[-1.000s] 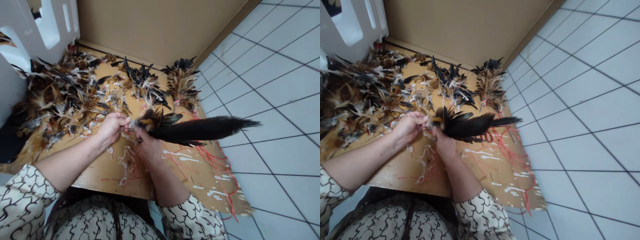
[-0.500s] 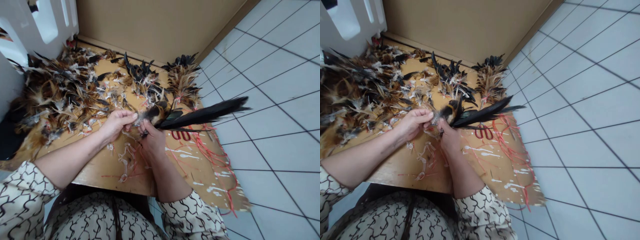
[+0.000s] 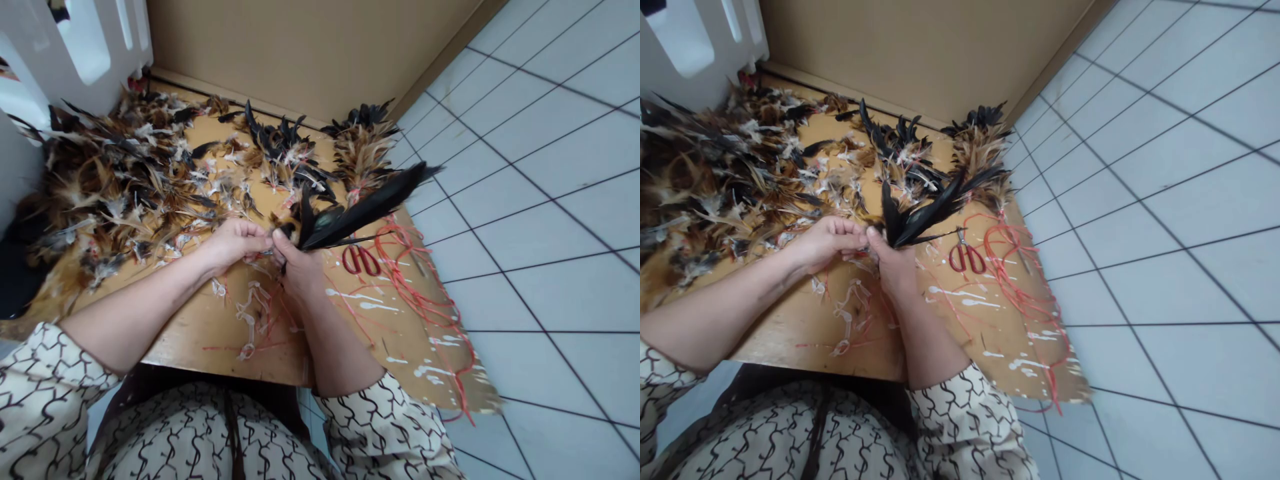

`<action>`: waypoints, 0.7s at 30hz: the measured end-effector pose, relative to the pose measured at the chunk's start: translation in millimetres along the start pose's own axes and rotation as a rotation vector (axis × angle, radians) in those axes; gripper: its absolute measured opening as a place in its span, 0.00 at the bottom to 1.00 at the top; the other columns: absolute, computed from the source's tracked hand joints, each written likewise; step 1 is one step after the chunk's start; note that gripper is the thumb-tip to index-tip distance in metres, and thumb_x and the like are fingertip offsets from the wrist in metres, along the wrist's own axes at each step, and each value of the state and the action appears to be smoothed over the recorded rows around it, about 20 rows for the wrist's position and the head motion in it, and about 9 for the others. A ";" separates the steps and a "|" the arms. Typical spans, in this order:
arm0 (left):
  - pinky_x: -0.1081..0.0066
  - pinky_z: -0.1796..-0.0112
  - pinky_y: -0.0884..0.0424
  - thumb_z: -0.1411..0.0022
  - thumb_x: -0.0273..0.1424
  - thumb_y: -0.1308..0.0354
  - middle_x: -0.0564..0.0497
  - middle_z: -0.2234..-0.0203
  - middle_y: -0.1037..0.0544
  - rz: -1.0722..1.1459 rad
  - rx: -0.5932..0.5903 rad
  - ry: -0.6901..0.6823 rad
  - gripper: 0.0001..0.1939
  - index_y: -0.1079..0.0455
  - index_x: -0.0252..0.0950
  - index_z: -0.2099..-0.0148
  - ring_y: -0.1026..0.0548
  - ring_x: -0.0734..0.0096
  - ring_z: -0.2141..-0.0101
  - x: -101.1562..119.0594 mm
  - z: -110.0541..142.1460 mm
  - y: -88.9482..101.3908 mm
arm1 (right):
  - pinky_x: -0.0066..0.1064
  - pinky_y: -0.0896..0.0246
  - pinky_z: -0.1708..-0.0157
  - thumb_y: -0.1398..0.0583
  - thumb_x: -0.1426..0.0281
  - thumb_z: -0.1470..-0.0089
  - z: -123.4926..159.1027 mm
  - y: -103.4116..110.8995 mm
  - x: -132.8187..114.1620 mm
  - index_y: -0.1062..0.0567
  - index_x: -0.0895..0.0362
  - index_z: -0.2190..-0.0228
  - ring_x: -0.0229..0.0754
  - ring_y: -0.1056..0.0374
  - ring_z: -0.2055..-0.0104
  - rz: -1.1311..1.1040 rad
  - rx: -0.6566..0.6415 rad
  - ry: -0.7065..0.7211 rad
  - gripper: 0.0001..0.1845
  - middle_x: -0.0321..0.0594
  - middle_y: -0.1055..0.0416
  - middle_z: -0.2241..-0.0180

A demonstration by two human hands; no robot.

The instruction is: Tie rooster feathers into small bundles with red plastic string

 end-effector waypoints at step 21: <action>0.78 0.82 0.43 0.64 0.25 0.38 0.56 0.86 0.29 0.011 0.005 0.056 0.05 0.32 0.32 0.79 0.38 0.83 0.85 2.2 4.1 -6.9 | 0.24 0.57 0.85 0.33 0.67 0.65 -0.8 4.1 -4.1 0.39 0.56 0.83 0.27 0.54 0.84 -0.155 0.018 -0.052 0.18 0.25 0.48 0.86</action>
Point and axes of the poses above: each hand's wrist, its own z-axis away from the middle knuckle, its own y-axis out of the back of the hand, x = y × z, the point moved 4 cm from there along -z, towards the middle knuckle
